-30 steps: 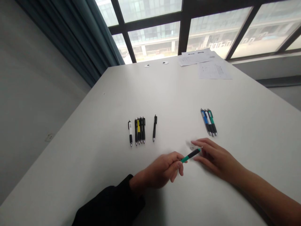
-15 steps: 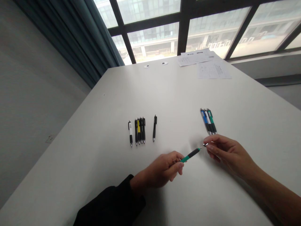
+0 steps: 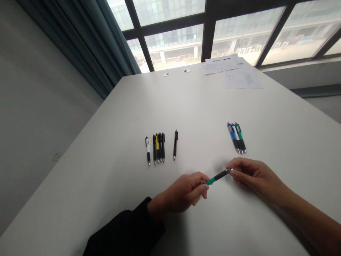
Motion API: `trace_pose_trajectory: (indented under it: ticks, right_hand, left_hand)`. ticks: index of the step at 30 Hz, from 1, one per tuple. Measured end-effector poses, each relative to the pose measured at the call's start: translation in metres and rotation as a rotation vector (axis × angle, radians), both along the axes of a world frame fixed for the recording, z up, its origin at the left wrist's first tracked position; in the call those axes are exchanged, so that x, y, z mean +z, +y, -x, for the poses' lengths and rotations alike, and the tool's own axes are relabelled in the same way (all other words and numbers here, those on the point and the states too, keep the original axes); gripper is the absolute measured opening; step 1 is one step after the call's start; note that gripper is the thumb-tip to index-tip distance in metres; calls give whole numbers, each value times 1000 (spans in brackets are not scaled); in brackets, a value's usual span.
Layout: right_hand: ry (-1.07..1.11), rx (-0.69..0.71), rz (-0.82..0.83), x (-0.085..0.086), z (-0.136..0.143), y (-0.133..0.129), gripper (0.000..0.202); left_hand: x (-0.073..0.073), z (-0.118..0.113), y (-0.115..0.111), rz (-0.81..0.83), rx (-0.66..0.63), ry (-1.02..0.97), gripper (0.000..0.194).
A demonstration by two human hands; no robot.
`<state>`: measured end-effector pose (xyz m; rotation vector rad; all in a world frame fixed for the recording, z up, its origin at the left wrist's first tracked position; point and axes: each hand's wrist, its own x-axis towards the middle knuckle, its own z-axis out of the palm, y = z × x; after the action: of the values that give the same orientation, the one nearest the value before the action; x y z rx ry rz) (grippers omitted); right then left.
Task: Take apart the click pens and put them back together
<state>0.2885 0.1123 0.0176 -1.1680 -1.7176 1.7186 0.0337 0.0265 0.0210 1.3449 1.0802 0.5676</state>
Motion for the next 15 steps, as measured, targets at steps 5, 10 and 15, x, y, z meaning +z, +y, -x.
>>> trace_pose_trajectory:
  ticks: [5, 10, 15]
  right_hand:
    - [3, 28, 18, 2, 1, 0, 40]
    - [8, 31, -12, 2, 0, -1, 37]
    - [12, 41, -68, 7, 0, -1, 34]
  left_hand:
    - [1, 1, 0, -29, -26, -6, 19]
    - [-1, 1, -1, -31, -22, -20, 24]
    - [0, 2, -1, -33, -19, -50, 34]
